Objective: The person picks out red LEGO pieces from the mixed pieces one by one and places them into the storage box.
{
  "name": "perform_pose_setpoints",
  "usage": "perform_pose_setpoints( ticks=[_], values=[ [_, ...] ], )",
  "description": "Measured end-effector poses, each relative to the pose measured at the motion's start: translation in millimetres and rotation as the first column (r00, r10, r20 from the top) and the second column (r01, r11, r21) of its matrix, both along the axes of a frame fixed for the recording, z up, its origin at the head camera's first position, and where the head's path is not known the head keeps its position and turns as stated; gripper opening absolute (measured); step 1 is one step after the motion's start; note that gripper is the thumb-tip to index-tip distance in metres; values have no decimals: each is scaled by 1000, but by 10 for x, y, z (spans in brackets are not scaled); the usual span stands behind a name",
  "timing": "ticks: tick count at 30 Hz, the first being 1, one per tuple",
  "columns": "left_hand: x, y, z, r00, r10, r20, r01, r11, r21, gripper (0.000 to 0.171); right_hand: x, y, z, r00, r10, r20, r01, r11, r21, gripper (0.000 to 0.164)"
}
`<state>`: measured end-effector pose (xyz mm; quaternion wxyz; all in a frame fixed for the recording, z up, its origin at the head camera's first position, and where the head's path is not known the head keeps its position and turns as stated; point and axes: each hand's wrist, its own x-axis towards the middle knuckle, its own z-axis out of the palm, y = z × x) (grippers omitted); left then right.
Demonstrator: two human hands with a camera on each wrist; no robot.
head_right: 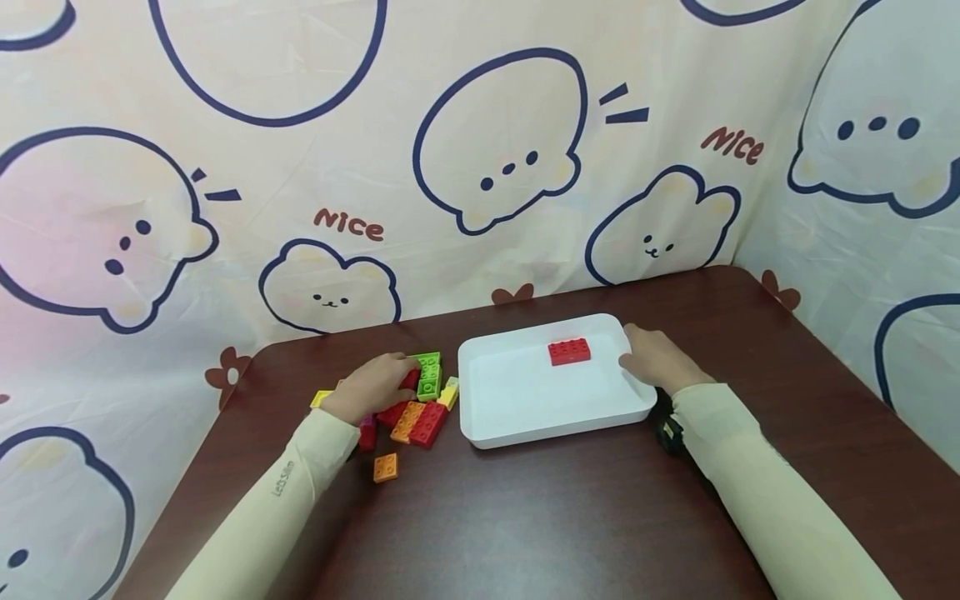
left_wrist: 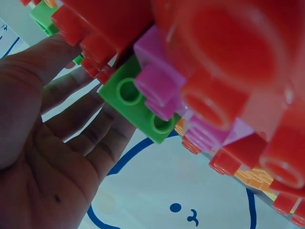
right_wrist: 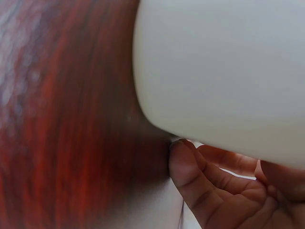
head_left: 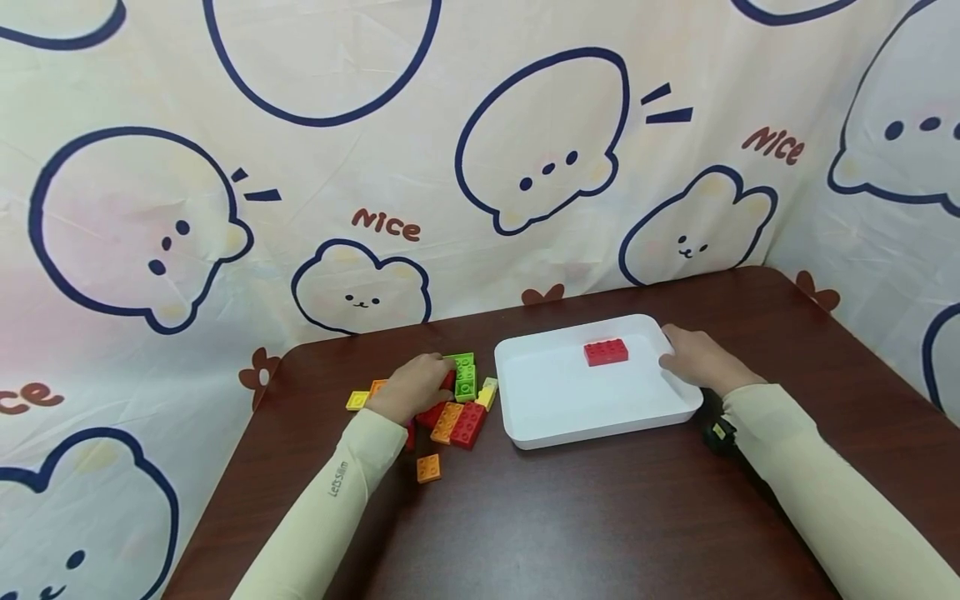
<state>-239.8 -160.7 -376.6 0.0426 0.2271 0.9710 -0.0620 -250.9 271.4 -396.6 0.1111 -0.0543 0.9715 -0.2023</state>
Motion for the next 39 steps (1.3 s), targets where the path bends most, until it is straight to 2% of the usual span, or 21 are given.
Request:
perform_pose_setpoints(
  ticks=[16,29,39],
  values=[
    [14,-21,49,1000,-11,15,10,999,43,57,-22,9,-36,1000,-6,6,6,1000,4,65],
    [38,-51,122,1000,-5,-28,8,994,110,52,-38,24,-70,1000,1,-5,-1,1000,18,66],
    [45,-60,187,998,-30,-53,40,981,191,51,-42,25,-73,1000,-2,-7,2,1000,18,66]
  ],
)
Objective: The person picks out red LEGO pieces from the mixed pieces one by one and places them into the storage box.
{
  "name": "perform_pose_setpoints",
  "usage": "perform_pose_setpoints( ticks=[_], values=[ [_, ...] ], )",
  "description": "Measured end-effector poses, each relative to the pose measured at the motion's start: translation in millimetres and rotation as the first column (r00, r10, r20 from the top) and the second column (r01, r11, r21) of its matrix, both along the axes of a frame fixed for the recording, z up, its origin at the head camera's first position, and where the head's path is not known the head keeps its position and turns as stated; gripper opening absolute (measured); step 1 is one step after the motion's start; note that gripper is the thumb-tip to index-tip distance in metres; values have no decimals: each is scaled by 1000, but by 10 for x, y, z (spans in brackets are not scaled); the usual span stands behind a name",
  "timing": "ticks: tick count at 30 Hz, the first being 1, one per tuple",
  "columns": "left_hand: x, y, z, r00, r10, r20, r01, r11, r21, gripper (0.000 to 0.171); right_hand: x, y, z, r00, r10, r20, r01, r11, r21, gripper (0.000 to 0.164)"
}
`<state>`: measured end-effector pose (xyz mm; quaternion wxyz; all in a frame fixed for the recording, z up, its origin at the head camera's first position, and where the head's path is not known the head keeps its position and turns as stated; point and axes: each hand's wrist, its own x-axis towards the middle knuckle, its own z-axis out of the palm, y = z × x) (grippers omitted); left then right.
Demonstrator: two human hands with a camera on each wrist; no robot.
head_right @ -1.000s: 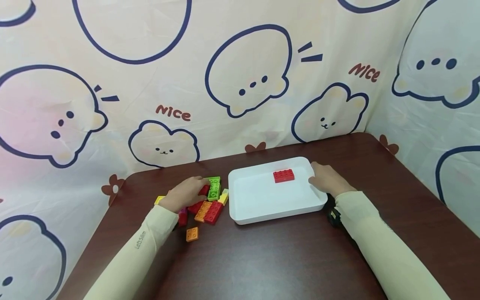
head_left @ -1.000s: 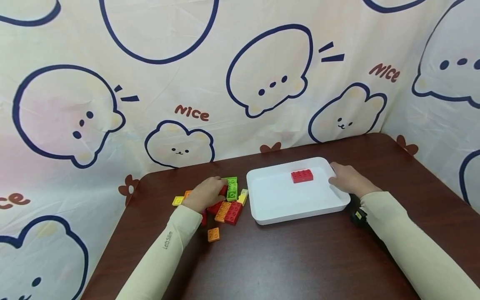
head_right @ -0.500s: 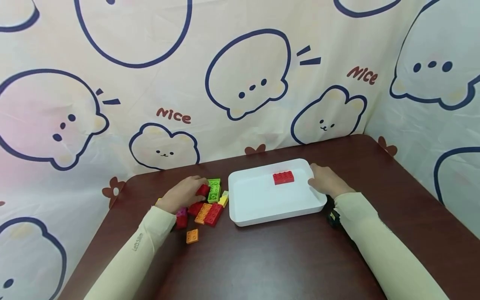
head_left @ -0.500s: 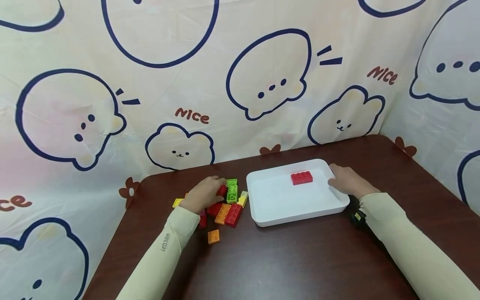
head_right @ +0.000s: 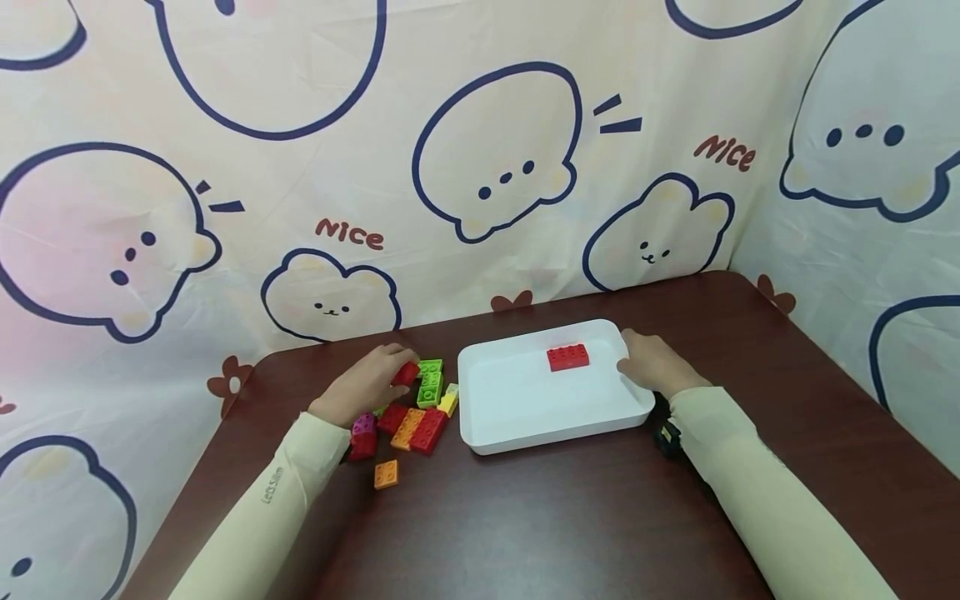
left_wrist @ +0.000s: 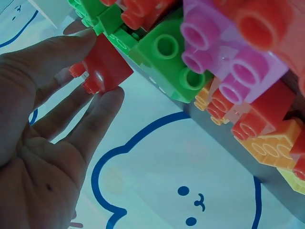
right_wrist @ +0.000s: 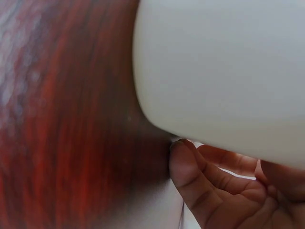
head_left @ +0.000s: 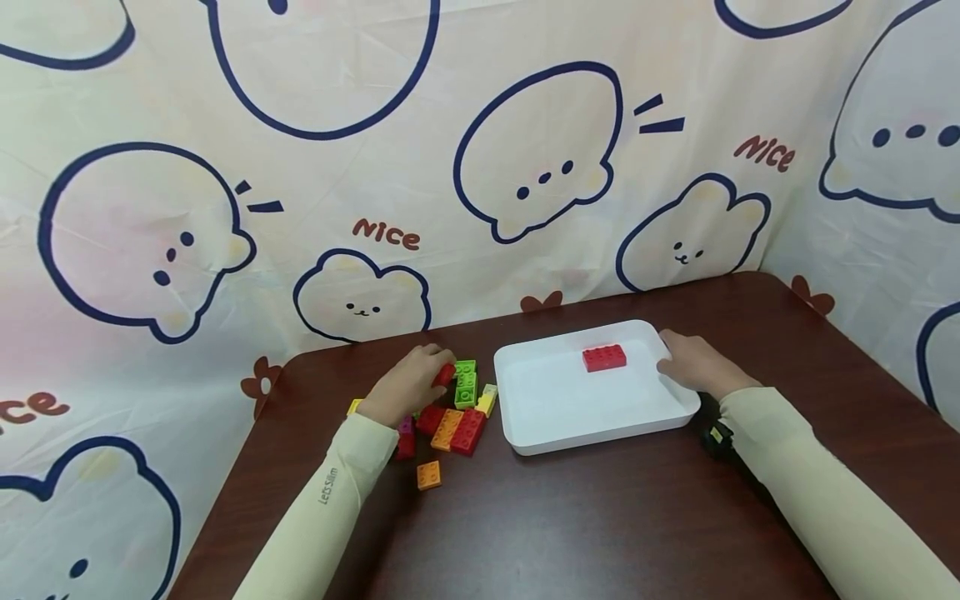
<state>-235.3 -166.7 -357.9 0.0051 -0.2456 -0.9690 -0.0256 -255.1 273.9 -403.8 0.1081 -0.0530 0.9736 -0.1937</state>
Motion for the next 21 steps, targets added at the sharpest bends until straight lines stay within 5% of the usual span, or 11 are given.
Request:
perform_pose_setpoints(
  ticks=[21],
  values=[
    [35,43,30,998,-45,-34,47,996,75,51,-8,1,-14,1000,-7,0,7,1000,6,66]
  ],
)
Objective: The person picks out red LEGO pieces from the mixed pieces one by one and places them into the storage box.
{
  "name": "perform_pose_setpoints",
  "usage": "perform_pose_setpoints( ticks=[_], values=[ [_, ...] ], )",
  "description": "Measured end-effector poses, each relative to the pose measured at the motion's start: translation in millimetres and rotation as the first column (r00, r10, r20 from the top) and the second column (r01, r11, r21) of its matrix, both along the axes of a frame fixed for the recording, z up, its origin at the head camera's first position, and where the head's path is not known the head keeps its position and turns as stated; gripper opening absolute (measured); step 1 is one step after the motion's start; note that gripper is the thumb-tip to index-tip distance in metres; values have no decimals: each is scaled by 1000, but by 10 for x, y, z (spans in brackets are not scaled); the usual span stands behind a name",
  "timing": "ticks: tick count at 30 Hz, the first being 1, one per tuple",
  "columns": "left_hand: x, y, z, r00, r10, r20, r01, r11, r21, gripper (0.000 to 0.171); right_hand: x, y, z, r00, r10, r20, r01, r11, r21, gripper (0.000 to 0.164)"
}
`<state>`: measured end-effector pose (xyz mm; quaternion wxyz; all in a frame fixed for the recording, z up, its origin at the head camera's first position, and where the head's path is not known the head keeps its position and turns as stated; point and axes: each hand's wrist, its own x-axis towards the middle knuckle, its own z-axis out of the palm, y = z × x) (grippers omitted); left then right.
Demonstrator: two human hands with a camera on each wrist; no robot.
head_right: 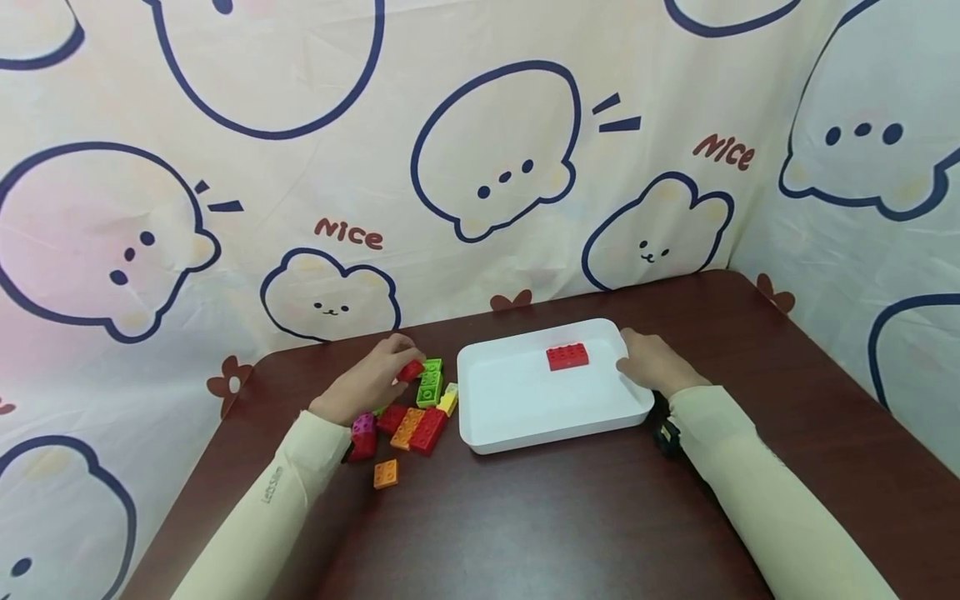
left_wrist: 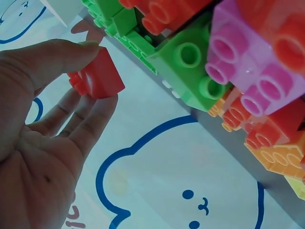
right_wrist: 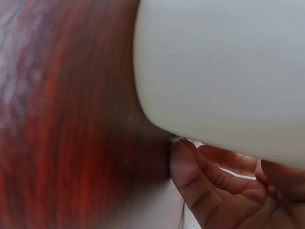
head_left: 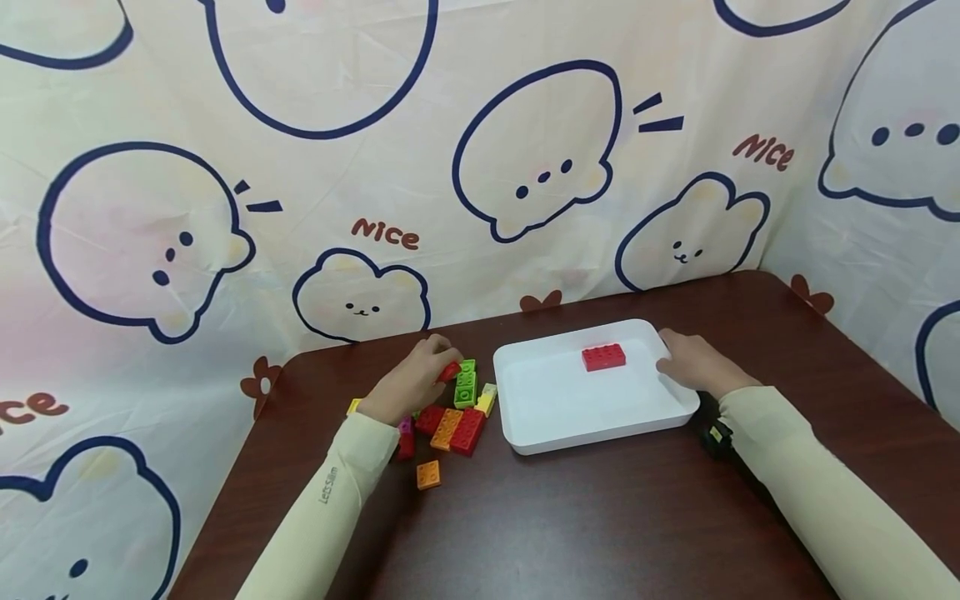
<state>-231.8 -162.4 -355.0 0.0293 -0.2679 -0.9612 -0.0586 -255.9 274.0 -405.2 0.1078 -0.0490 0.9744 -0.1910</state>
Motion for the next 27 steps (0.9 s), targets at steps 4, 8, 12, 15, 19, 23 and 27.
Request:
perform_pose_setpoints(
  ticks=[4,8,12,15,19,23,27],
  values=[
    [-5,24,21,1000,-10,-2,10,1000,-7,52,8,0,19,1000,0,2,0,1000,2,65],
    [-13,56,47,1000,-26,-4,25,1000,-5,53,16,-2,38,1000,1,3,-1,1000,-2,65],
    [-11,106,79,999,-41,-8,41,999,7,54,23,-3,46,1000,-1,6,1,1000,-1,64],
    [-6,154,99,999,-50,-13,51,999,18,54,25,-4,39,1000,-3,11,3,1000,-1,65],
    [-8,221,119,997,-76,-32,77,997,18,52,26,-6,33,1000,-5,19,5,1000,-1,65],
    [-10,278,130,997,-80,-24,80,997,12,51,20,-12,36,1000,-10,17,10,1000,-4,65],
    [-12,328,127,997,-74,-4,74,997,6,51,15,-18,34,1000,-6,15,6,1000,-8,65]
  ],
)
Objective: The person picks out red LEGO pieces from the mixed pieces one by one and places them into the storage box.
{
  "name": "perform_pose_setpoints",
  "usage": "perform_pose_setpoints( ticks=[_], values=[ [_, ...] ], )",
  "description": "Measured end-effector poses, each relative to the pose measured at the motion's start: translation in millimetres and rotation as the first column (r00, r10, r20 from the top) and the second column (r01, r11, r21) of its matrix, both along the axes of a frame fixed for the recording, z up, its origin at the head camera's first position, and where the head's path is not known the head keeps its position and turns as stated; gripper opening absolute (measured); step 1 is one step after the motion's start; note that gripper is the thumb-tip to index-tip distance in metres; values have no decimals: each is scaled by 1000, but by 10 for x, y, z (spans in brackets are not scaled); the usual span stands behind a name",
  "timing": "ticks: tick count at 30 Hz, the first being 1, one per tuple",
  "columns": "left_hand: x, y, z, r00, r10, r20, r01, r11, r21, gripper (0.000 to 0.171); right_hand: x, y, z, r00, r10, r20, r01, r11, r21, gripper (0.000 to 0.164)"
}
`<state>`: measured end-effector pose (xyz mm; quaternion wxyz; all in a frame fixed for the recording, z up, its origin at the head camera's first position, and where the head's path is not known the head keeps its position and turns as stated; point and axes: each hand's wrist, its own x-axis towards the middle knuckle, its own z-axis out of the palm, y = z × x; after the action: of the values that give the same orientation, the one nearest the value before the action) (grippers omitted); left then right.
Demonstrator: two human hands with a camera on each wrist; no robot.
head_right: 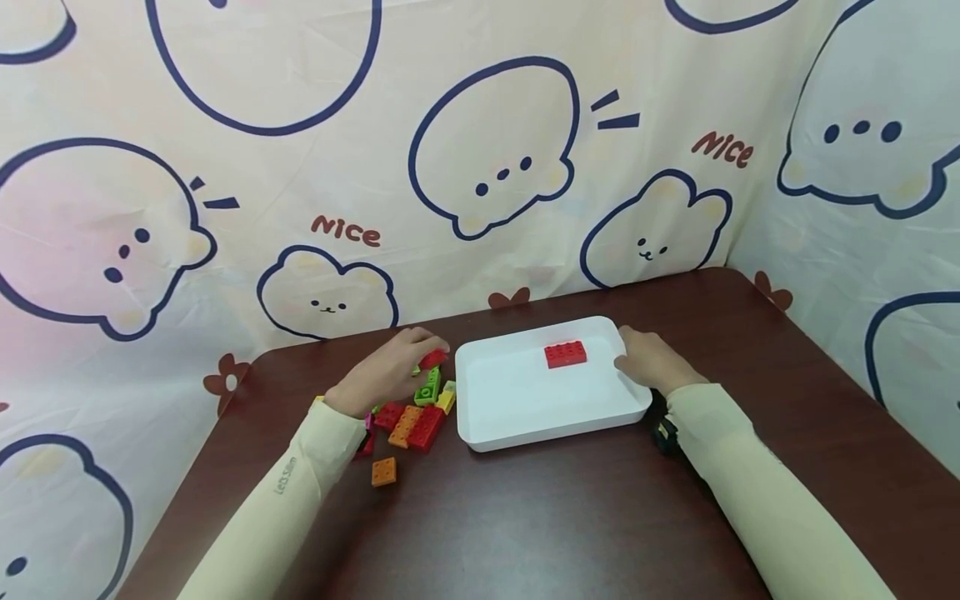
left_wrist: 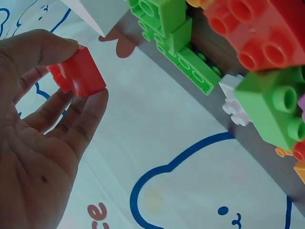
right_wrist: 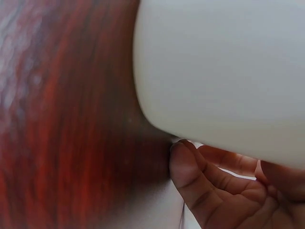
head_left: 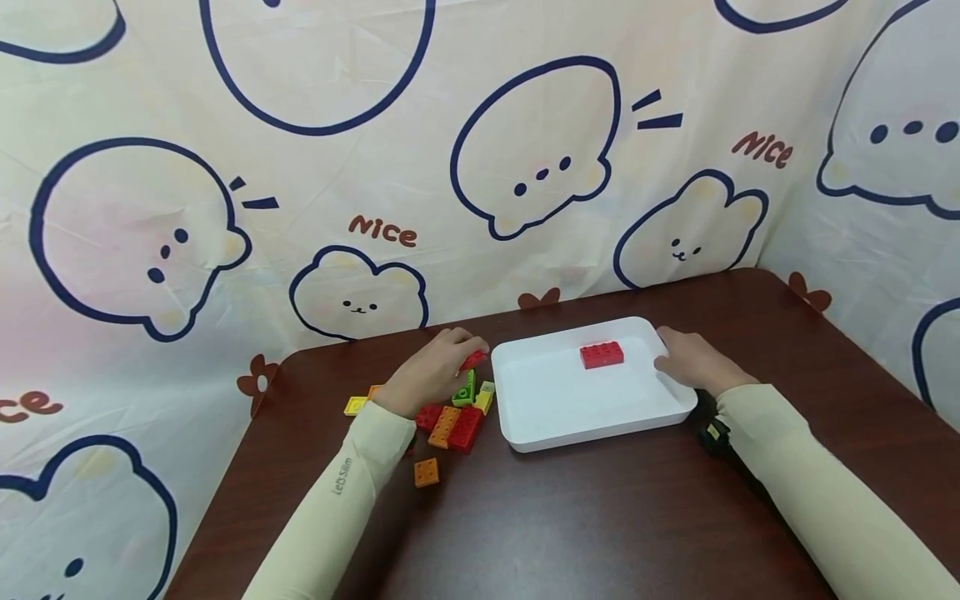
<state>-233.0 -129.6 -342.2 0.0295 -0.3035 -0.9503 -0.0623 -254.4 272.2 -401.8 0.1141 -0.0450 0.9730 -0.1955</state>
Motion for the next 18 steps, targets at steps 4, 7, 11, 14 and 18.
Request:
perform_pose_setpoints(
  ticks=[4,7,11,14,18],
  values=[
    [-11,71,-14,1000,-18,0,18,1000,-4,50,7,10,-4,1000,-4,14,5,1000,-7,67],
    [-21,128,-33,999,-40,-11,40,999,-5,48,16,18,-8,1000,-8,21,8,1000,-8,68],
    [-32,198,-46,997,-73,-31,73,997,0,46,20,19,-8,1000,-10,15,10,1000,-6,66],
    [-34,244,-38,996,-85,-39,86,996,3,44,19,6,2,1000,-14,13,14,1000,-9,66],
    [-38,308,-17,994,-95,-49,95,995,7,43,24,-11,21,1000,-20,16,21,1000,-13,66]
  ],
)
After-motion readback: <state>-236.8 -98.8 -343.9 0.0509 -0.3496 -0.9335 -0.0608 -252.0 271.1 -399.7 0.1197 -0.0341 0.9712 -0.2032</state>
